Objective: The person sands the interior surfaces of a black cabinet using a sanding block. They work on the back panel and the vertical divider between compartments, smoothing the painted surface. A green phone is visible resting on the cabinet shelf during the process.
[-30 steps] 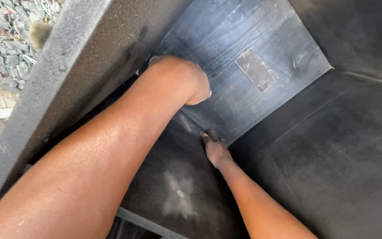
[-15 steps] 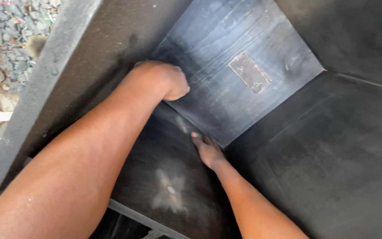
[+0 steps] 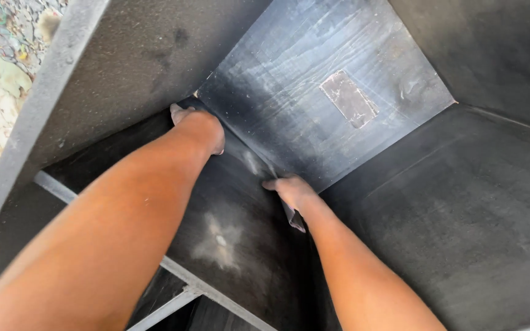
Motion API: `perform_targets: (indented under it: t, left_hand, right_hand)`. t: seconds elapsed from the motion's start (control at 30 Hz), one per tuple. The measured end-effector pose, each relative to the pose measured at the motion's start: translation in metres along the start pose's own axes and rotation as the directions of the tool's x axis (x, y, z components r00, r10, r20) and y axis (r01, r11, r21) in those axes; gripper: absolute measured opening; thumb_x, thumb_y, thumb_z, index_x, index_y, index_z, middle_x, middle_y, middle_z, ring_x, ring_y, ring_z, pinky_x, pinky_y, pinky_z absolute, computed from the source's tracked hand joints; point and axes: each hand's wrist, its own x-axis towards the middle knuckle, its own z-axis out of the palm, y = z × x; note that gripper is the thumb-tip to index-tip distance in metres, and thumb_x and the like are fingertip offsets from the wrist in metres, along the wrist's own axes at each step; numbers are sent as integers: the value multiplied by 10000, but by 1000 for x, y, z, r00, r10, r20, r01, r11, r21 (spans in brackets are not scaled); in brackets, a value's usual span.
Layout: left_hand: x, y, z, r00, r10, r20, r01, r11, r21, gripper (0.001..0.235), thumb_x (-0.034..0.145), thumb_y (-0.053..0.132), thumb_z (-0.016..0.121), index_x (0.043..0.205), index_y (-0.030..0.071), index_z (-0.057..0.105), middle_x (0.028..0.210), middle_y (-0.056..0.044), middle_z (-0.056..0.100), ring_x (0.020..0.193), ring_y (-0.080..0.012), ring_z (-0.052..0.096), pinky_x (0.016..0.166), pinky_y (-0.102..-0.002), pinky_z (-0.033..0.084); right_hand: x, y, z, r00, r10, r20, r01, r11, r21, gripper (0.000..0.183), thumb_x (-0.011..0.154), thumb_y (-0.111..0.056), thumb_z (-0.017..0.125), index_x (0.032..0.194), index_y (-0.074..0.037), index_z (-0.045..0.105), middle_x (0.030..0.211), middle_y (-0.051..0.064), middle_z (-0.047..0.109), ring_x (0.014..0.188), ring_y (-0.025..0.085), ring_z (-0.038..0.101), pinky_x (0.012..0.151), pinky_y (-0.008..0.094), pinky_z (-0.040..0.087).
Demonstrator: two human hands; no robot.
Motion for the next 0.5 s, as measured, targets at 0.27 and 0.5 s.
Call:
perform_targets:
  t: [0.27, 0.5]
  left_hand:
    - [56, 43, 19, 995, -79, 58, 69, 985, 156, 734, 1019, 385, 340, 1648, 113, 77, 1734, -122, -39, 1591, -321, -86, 1208, -646, -167]
    - [-2, 115, 45, 991, 88, 99, -101, 985, 136, 903, 1029, 671, 264, 1652, 64, 21, 1727, -150, -82, 1580, -360, -128, 1222, -643, -132]
  right_hand:
    - [42, 22, -39, 962, -238, -137, 192, 938, -288, 485, 962, -322, 443, 1221, -15, 715, 1299, 208, 684, 1288, 354, 606, 1093, 484, 487]
    - [29, -8, -127, 944, -295, -151, 331, 857, 395, 168, 750, -130, 687, 910, -121, 738, 691, 48, 671, 695, 147, 650, 624, 309, 484]
